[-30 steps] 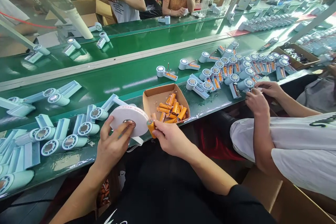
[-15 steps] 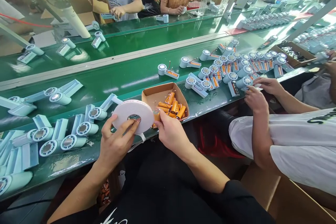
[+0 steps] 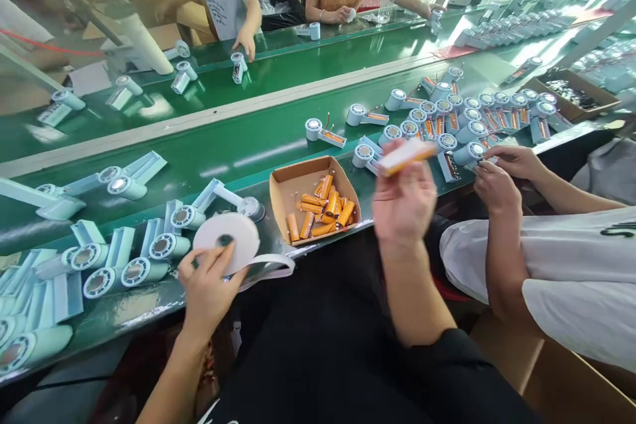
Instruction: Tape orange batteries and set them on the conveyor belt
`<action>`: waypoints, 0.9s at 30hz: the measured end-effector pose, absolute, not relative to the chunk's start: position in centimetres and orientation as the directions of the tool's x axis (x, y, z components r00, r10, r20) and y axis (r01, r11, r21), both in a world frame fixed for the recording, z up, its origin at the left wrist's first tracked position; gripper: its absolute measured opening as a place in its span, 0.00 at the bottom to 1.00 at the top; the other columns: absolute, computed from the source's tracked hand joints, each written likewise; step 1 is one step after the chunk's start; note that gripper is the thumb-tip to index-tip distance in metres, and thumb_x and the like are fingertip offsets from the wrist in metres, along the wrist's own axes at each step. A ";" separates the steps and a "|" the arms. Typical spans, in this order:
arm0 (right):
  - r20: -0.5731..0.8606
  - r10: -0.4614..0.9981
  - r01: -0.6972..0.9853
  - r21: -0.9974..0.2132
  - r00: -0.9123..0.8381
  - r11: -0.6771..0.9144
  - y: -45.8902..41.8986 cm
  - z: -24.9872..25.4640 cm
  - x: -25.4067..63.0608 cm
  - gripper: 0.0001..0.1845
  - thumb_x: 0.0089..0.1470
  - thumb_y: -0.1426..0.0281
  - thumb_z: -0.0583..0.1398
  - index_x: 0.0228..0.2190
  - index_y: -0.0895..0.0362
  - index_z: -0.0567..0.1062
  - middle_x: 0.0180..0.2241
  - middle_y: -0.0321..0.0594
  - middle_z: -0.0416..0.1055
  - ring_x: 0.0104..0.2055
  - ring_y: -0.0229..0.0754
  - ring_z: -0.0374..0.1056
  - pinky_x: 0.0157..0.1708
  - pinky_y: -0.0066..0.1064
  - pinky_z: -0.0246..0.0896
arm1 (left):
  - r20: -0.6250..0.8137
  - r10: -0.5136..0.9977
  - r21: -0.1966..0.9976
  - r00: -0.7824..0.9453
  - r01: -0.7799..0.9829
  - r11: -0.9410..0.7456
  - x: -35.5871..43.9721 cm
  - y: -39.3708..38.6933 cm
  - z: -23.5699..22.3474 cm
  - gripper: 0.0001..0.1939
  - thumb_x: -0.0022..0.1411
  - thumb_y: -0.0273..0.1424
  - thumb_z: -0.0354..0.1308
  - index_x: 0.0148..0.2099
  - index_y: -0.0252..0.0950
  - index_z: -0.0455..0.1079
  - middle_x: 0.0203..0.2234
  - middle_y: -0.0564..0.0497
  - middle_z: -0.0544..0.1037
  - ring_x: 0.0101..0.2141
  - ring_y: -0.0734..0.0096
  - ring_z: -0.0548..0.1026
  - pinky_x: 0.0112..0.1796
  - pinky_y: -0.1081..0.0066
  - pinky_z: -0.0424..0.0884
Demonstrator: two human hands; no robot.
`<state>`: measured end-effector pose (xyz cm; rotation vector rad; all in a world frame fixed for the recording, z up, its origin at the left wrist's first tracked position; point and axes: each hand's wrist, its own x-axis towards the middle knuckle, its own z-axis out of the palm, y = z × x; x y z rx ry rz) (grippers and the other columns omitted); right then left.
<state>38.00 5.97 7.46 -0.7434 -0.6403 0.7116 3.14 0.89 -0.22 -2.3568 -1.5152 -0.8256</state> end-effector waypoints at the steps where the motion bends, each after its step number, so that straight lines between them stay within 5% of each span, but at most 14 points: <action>1: 0.272 0.718 -0.299 -0.773 0.641 0.560 5.6 7.6 39.9 0.15 0.60 0.60 0.70 0.49 0.47 0.81 0.54 0.36 0.80 0.56 0.41 0.78 0.53 0.30 0.76 | 0.556 0.770 0.094 0.314 0.896 -0.434 1.1 0.6 -1.1 0.23 0.67 0.37 0.65 0.63 0.40 0.74 0.43 0.41 0.82 0.50 0.44 0.70 0.54 0.48 0.67; 6: 0.087 0.760 -0.338 -0.859 0.644 0.385 1.9 3.6 43.5 0.24 0.54 0.63 0.75 0.52 0.44 0.79 0.50 0.36 0.83 0.51 0.44 0.81 0.52 0.37 0.78 | 0.572 0.775 0.216 0.270 0.862 -0.460 0.8 3.3 -1.6 0.27 0.69 0.36 0.64 0.67 0.40 0.69 0.50 0.39 0.80 0.58 0.42 0.70 0.60 0.46 0.66; 9: 0.020 0.761 -0.361 -0.872 0.648 0.330 0.6 1.2 43.0 0.24 0.56 0.62 0.73 0.53 0.40 0.76 0.50 0.35 0.83 0.51 0.44 0.81 0.53 0.39 0.78 | 0.465 0.721 0.303 0.514 0.673 -0.675 11.2 9.3 1.3 0.16 0.72 0.34 0.60 0.60 0.44 0.76 0.47 0.46 0.82 0.55 0.52 0.74 0.60 0.51 0.69; 11: 0.052 0.752 -0.318 -0.885 0.658 0.340 0.3 1.1 43.0 0.23 0.59 0.61 0.71 0.54 0.38 0.74 0.51 0.36 0.83 0.52 0.45 0.81 0.53 0.41 0.78 | 0.260 0.696 0.329 0.670 0.616 -0.716 19.2 14.1 3.3 0.13 0.74 0.36 0.58 0.56 0.42 0.78 0.51 0.45 0.81 0.54 0.55 0.76 0.59 0.52 0.71; 12: 0.074 0.747 -0.291 -0.892 0.661 0.346 0.1 1.4 43.2 0.23 0.60 0.61 0.71 0.55 0.38 0.74 0.51 0.36 0.83 0.53 0.46 0.81 0.52 0.43 0.78 | 0.154 0.682 0.318 0.715 0.617 -0.719 22.9 16.4 4.0 0.14 0.74 0.38 0.59 0.56 0.40 0.77 0.54 0.44 0.79 0.54 0.55 0.76 0.58 0.52 0.73; 17: 0.121 0.665 -0.232 -0.879 0.737 0.416 -1.4 3.5 44.9 0.23 0.60 0.62 0.71 0.54 0.38 0.74 0.50 0.36 0.83 0.54 0.46 0.81 0.52 0.41 0.79 | 0.095 0.589 0.291 0.803 0.543 -0.787 33.3 23.7 4.1 0.20 0.73 0.42 0.62 0.61 0.38 0.72 0.59 0.42 0.75 0.53 0.57 0.77 0.53 0.53 0.78; 23: 0.113 0.682 -0.178 -0.923 0.723 0.340 -2.5 2.4 45.9 0.24 0.58 0.57 0.71 0.54 0.41 0.73 0.45 0.39 0.85 0.54 0.53 0.81 0.58 0.53 0.74 | 0.009 0.460 0.225 0.888 0.447 -0.866 33.3 27.7 2.8 0.16 0.73 0.38 0.62 0.59 0.39 0.73 0.60 0.42 0.74 0.56 0.56 0.75 0.54 0.53 0.77; 27: 0.058 0.790 -0.234 -0.939 0.610 0.250 0.8 2.3 46.2 0.31 0.52 0.57 0.75 0.55 0.46 0.74 0.43 0.44 0.86 0.53 0.56 0.81 0.55 0.52 0.75 | -0.039 0.548 0.121 0.835 0.549 -0.827 25.9 32.3 3.8 0.12 0.70 0.26 0.58 0.49 0.44 0.80 0.63 0.46 0.72 0.64 0.50 0.66 0.51 0.60 0.76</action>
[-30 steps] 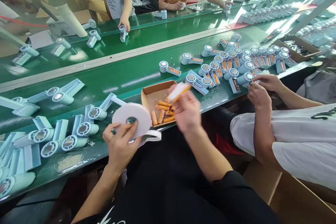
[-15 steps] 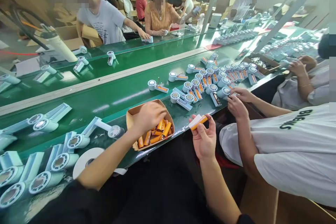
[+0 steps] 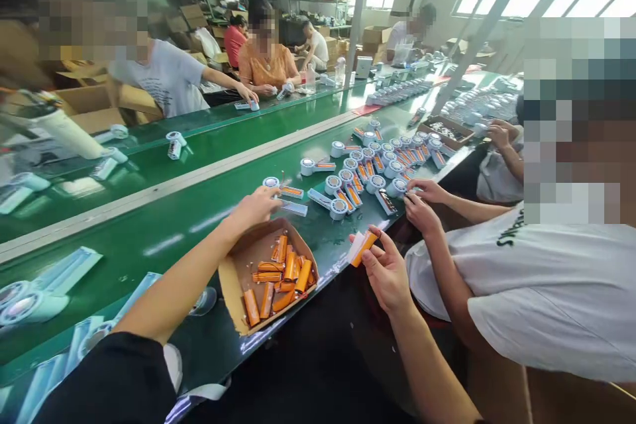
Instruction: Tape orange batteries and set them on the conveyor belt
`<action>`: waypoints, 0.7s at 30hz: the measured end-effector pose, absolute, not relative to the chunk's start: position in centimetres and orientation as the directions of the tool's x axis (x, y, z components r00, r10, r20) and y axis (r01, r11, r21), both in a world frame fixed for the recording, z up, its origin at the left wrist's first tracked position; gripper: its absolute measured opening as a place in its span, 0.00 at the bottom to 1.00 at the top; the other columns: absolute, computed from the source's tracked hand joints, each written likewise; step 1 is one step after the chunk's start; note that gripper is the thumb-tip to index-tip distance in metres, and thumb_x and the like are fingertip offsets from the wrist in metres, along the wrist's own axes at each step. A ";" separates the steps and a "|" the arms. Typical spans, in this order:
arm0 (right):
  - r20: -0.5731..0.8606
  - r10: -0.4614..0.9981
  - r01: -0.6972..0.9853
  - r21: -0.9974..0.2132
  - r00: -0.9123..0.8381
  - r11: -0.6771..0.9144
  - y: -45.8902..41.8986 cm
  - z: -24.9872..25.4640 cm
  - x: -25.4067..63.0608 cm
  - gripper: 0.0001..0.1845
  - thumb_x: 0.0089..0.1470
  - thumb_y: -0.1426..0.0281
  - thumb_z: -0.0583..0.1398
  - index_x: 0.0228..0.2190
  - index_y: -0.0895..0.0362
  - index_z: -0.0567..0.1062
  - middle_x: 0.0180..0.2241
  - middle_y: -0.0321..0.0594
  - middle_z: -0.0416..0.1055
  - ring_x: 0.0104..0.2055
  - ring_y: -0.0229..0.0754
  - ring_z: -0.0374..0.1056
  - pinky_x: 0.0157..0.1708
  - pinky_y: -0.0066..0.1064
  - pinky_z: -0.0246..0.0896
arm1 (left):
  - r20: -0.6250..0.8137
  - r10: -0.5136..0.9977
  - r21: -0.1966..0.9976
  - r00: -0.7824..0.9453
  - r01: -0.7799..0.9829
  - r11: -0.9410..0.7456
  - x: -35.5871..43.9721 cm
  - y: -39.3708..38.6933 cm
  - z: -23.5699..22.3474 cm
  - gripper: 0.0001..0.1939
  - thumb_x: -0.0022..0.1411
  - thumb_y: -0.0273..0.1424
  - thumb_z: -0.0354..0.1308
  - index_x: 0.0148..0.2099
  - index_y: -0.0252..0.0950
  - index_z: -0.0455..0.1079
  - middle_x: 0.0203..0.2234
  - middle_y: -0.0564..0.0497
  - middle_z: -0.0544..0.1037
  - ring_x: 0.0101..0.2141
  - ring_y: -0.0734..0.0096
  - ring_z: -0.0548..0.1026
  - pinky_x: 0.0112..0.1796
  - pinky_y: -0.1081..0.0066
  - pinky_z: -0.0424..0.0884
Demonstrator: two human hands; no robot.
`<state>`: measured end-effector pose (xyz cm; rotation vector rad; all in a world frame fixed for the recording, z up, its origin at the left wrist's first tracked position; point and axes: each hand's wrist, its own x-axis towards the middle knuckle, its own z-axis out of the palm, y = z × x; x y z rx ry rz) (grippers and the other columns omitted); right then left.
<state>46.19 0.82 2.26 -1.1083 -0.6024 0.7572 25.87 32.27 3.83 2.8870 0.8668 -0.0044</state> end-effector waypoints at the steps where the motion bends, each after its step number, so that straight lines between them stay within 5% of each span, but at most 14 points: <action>1: 0.064 0.815 -0.241 -0.939 0.576 0.244 2.4 2.4 46.1 0.32 0.50 0.58 0.76 0.54 0.47 0.74 0.42 0.44 0.86 0.53 0.56 0.81 0.54 0.50 0.76 | -0.053 0.591 0.095 0.805 0.593 -0.799 23.6 33.3 4.1 0.12 0.69 0.25 0.57 0.47 0.44 0.81 0.62 0.46 0.72 0.64 0.50 0.66 0.50 0.61 0.76; 6: 0.162 0.945 -0.143 -0.968 0.283 0.208 14.0 3.1 43.9 0.31 0.49 0.58 0.75 0.52 0.52 0.77 0.44 0.45 0.86 0.50 0.53 0.82 0.51 0.47 0.77 | -0.143 0.728 0.039 0.671 0.739 -0.673 15.8 35.6 3.5 0.07 0.70 0.32 0.63 0.49 0.38 0.78 0.58 0.44 0.76 0.58 0.55 0.72 0.58 0.52 0.73; 12: 0.141 0.988 0.354 -0.923 -0.060 0.153 26.6 2.7 39.0 0.25 0.56 0.66 0.67 0.55 0.59 0.79 0.39 0.42 0.85 0.41 0.45 0.82 0.47 0.39 0.77 | -0.212 0.783 0.051 0.585 0.806 -0.589 17.3 36.4 1.5 0.19 0.72 0.40 0.63 0.59 0.36 0.73 0.57 0.42 0.76 0.56 0.55 0.76 0.56 0.48 0.76; 21: 0.026 0.964 0.808 -0.541 -0.263 0.235 31.0 2.6 36.3 0.20 0.65 0.69 0.64 0.57 0.55 0.79 0.44 0.48 0.85 0.49 0.52 0.81 0.53 0.39 0.72 | -0.218 0.790 0.245 0.573 0.816 -0.524 16.9 37.9 2.5 0.17 0.73 0.41 0.62 0.57 0.36 0.74 0.54 0.44 0.78 0.50 0.59 0.79 0.51 0.54 0.79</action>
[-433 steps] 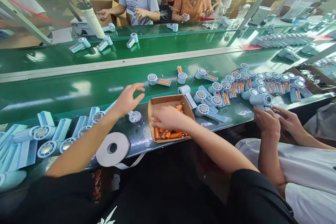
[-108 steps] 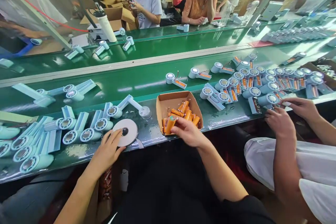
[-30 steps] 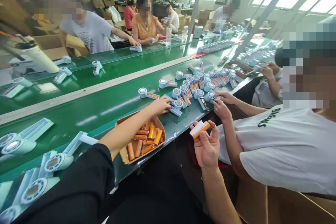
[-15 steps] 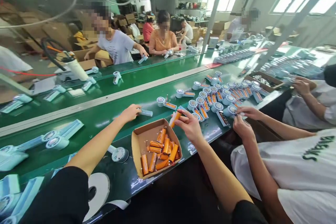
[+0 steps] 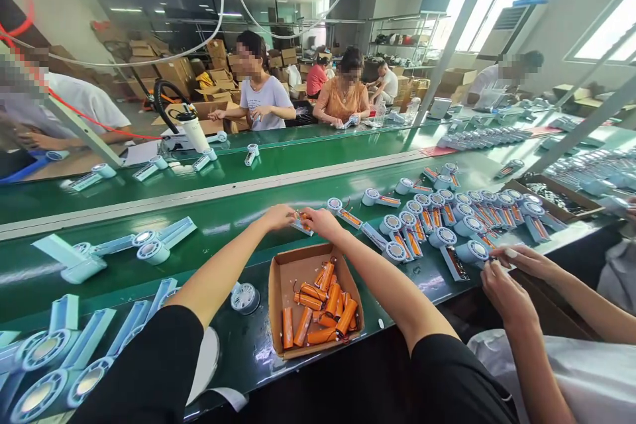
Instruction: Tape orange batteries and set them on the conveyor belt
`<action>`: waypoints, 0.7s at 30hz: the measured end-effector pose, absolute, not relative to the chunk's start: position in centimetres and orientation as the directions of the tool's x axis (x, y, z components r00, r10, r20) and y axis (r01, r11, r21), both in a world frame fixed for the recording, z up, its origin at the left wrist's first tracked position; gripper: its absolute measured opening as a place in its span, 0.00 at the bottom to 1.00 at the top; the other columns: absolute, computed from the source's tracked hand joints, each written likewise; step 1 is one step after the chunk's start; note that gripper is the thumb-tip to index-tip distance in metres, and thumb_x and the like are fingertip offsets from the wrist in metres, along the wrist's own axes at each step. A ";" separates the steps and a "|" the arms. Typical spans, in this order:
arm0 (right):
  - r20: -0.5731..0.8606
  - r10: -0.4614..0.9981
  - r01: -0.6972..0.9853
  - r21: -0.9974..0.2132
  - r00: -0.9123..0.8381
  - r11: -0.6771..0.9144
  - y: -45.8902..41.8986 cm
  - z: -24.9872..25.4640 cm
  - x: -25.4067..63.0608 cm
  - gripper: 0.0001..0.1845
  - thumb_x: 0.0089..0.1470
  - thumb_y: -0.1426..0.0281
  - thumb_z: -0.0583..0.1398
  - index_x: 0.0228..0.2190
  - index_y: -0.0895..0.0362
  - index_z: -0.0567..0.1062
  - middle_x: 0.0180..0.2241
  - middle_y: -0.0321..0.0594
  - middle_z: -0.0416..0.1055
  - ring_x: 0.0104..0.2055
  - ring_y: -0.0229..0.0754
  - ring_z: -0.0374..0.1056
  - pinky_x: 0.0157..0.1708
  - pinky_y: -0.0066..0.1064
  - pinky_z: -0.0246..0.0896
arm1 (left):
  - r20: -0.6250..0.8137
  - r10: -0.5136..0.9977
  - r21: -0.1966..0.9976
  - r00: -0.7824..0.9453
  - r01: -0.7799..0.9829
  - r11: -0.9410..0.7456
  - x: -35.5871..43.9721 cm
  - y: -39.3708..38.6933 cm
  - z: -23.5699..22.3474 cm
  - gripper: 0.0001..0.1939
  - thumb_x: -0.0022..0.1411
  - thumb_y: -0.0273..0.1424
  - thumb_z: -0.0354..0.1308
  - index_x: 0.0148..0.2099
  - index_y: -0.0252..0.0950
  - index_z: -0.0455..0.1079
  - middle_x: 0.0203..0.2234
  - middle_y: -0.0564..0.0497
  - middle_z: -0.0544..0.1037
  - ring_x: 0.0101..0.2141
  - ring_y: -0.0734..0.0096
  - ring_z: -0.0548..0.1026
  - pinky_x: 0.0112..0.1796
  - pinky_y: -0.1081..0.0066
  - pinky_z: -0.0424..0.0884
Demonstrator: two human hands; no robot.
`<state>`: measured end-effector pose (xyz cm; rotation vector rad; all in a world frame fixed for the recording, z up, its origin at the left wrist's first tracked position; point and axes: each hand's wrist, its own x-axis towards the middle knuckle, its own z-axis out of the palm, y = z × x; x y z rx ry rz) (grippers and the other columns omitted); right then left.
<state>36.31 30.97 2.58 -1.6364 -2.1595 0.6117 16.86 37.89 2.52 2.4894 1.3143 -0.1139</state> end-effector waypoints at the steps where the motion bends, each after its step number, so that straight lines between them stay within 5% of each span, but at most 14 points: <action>1: -0.005 0.959 0.842 -0.481 -0.283 0.246 31.0 2.7 36.1 0.20 0.64 0.69 0.65 0.57 0.54 0.80 0.45 0.49 0.85 0.50 0.55 0.81 0.53 0.40 0.71 | -0.201 0.804 0.258 0.560 0.822 -0.508 17.0 37.8 2.3 0.18 0.73 0.41 0.62 0.57 0.36 0.74 0.54 0.44 0.78 0.50 0.59 0.78 0.51 0.54 0.79; 8: -0.200 0.932 0.949 -0.159 -0.301 0.272 30.6 3.4 34.9 0.24 0.69 0.60 0.60 0.64 0.44 0.74 0.53 0.50 0.81 0.55 0.59 0.78 0.52 0.45 0.72 | -0.126 0.874 0.338 0.470 0.848 -0.407 18.8 37.4 0.8 0.18 0.73 0.41 0.62 0.58 0.36 0.73 0.55 0.43 0.77 0.51 0.59 0.78 0.52 0.53 0.79; 11: -0.268 0.919 0.957 -0.096 -0.289 0.273 30.7 3.6 34.1 0.24 0.69 0.59 0.62 0.63 0.50 0.73 0.56 0.49 0.78 0.56 0.55 0.76 0.55 0.51 0.72 | -0.117 0.893 0.362 0.434 0.856 -0.368 19.3 37.2 0.4 0.18 0.73 0.41 0.62 0.58 0.37 0.73 0.55 0.43 0.77 0.51 0.59 0.78 0.52 0.53 0.79; 17: -0.302 0.901 0.950 -0.072 -0.311 0.303 31.0 6.7 33.4 0.19 0.68 0.62 0.64 0.56 0.58 0.77 0.58 0.51 0.75 0.58 0.54 0.74 0.57 0.51 0.71 | -0.057 0.912 0.412 0.407 0.842 -0.350 20.6 36.9 1.5 0.18 0.73 0.41 0.62 0.58 0.37 0.73 0.55 0.43 0.77 0.51 0.59 0.78 0.52 0.53 0.79; 21: -0.212 0.877 0.901 -0.146 -0.432 0.409 25.5 7.8 33.5 0.18 0.69 0.66 0.60 0.57 0.57 0.79 0.59 0.55 0.77 0.61 0.56 0.72 0.57 0.42 0.69 | 0.067 0.915 0.464 0.398 0.799 -0.382 20.3 34.8 2.9 0.18 0.73 0.38 0.62 0.60 0.36 0.73 0.58 0.42 0.76 0.58 0.54 0.75 0.59 0.46 0.73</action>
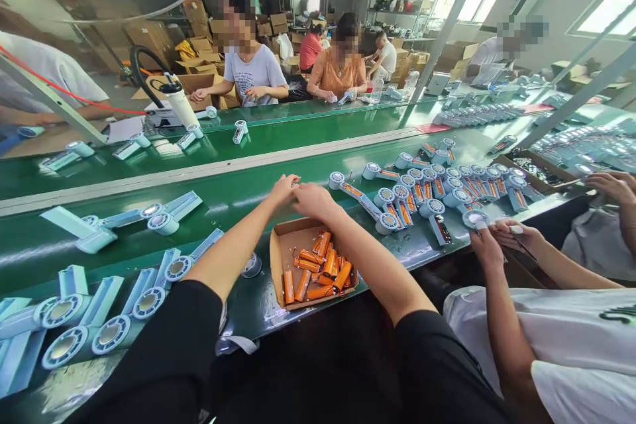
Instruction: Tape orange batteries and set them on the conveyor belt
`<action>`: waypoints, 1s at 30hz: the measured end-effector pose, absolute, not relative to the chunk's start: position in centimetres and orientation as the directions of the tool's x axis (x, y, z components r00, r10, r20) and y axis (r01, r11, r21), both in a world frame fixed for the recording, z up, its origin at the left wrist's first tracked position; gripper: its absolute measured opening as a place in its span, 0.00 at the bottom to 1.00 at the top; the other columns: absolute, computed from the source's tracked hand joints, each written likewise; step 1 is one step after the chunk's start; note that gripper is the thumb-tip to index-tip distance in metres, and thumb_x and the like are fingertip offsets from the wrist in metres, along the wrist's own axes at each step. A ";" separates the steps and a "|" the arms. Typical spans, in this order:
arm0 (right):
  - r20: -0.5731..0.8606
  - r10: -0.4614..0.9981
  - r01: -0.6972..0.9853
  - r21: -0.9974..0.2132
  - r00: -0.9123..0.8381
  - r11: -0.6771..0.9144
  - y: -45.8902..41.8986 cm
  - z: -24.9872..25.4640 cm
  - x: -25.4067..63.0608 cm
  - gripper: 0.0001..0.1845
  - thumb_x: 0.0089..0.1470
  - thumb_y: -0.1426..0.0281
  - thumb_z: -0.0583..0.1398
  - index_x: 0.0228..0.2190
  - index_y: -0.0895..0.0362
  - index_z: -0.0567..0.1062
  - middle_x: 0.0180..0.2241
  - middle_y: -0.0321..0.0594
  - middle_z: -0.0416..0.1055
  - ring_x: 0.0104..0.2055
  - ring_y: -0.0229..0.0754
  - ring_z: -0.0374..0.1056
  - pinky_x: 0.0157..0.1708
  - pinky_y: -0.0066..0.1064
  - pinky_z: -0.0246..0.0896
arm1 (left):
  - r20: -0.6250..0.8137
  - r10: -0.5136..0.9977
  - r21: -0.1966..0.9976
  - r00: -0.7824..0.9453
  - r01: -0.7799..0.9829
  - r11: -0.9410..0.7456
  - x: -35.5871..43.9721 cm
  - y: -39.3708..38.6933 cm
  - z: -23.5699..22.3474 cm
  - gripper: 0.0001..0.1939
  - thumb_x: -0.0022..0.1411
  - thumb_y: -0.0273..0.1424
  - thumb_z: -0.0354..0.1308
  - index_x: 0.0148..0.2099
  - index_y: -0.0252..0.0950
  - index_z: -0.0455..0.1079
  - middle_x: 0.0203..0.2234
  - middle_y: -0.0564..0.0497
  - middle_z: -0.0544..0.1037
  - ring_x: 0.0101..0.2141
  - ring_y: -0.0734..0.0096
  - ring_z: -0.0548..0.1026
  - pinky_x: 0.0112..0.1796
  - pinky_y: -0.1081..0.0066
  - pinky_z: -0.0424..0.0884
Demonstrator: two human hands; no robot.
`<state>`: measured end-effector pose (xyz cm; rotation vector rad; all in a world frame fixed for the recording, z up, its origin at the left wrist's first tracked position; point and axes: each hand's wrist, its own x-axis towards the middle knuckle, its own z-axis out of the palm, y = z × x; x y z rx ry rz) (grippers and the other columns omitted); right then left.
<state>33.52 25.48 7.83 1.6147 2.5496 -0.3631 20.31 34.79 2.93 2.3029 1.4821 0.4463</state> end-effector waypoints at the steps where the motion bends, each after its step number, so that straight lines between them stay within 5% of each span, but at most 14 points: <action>1: -0.221 0.833 0.860 -0.194 -0.507 0.472 23.3 7.4 33.4 0.16 0.67 0.65 0.62 0.53 0.54 0.81 0.55 0.50 0.80 0.57 0.53 0.75 0.54 0.37 0.70 | 0.106 0.909 0.479 0.403 0.781 -0.401 19.6 33.5 3.1 0.18 0.73 0.35 0.61 0.61 0.36 0.72 0.59 0.41 0.76 0.61 0.53 0.74 0.62 0.46 0.71; 5: -0.210 0.588 0.613 -0.433 -0.781 0.660 15.5 4.0 32.9 0.05 0.52 0.66 0.75 0.32 0.53 0.86 0.37 0.39 0.84 0.45 0.50 0.77 0.45 0.35 0.70 | 0.232 0.873 0.530 0.429 0.697 -0.483 13.9 24.7 2.7 0.17 0.73 0.30 0.57 0.61 0.40 0.74 0.55 0.47 0.81 0.58 0.61 0.76 0.63 0.59 0.71; 9: -0.107 0.613 0.568 -0.525 -0.783 0.634 13.6 2.2 33.6 0.08 0.53 0.66 0.75 0.29 0.56 0.85 0.42 0.48 0.83 0.53 0.59 0.72 0.51 0.45 0.69 | 0.338 0.875 0.538 0.346 0.692 -0.482 4.9 13.1 1.4 0.13 0.75 0.36 0.53 0.50 0.39 0.78 0.45 0.47 0.85 0.48 0.62 0.81 0.55 0.61 0.77; 12: -0.054 0.661 0.524 -0.660 -0.748 0.539 14.1 2.7 35.4 0.15 0.65 0.58 0.64 0.34 0.57 0.82 0.38 0.47 0.81 0.46 0.53 0.75 0.47 0.45 0.72 | 0.387 0.864 0.470 0.323 0.737 -0.486 -1.8 6.2 -0.2 0.14 0.75 0.38 0.54 0.45 0.39 0.79 0.40 0.46 0.85 0.44 0.60 0.82 0.51 0.60 0.78; 15: 0.085 0.863 0.239 -0.943 -0.498 0.230 13.1 3.1 36.4 0.27 0.72 0.49 0.52 0.48 0.55 0.79 0.42 0.46 0.79 0.44 0.47 0.76 0.46 0.43 0.74 | 0.304 0.846 0.245 0.437 0.823 -0.513 -6.3 2.1 -2.1 0.17 0.69 0.41 0.63 0.55 0.41 0.78 0.49 0.44 0.85 0.52 0.49 0.80 0.51 0.55 0.78; 18: 0.034 0.978 -0.097 -0.995 -0.206 0.015 10.1 3.0 34.3 0.32 0.61 0.43 0.63 0.57 0.51 0.75 0.36 0.37 0.73 0.34 0.41 0.72 0.37 0.35 0.72 | 0.202 0.855 0.128 0.478 0.853 -0.507 -7.1 1.0 -2.6 0.22 0.66 0.37 0.64 0.61 0.40 0.75 0.54 0.42 0.82 0.57 0.45 0.77 0.52 0.51 0.78; 22: -0.127 0.942 0.072 -0.991 -0.310 -0.110 5.7 2.4 28.4 0.37 0.45 0.53 0.76 0.53 0.54 0.79 0.24 0.28 0.66 0.24 0.36 0.59 0.27 0.28 0.59 | 0.392 0.782 0.119 0.485 0.816 -0.566 -3.9 2.2 0.1 0.21 0.67 0.37 0.66 0.59 0.37 0.73 0.49 0.40 0.82 0.61 0.41 0.72 0.59 0.45 0.74; 27: -0.144 0.757 0.157 -0.986 -0.638 -0.056 1.7 1.2 26.2 0.17 0.54 0.56 0.70 0.27 0.58 0.82 0.25 0.37 0.76 0.28 0.37 0.67 0.31 0.29 0.62 | 0.605 0.699 0.130 0.382 0.819 -0.560 -1.1 4.8 3.7 0.30 0.67 0.34 0.67 0.67 0.40 0.64 0.54 0.40 0.79 0.69 0.39 0.63 0.66 0.36 0.66; 30: -0.150 0.668 0.163 -0.986 -0.729 -0.042 0.2 0.7 28.0 0.16 0.54 0.58 0.70 0.27 0.58 0.83 0.24 0.37 0.75 0.26 0.36 0.65 0.29 0.28 0.61 | 0.670 0.707 0.187 0.226 0.871 -0.455 -1.2 6.2 4.0 0.30 0.69 0.30 0.64 0.70 0.40 0.62 0.54 0.39 0.78 0.67 0.41 0.66 0.61 0.41 0.73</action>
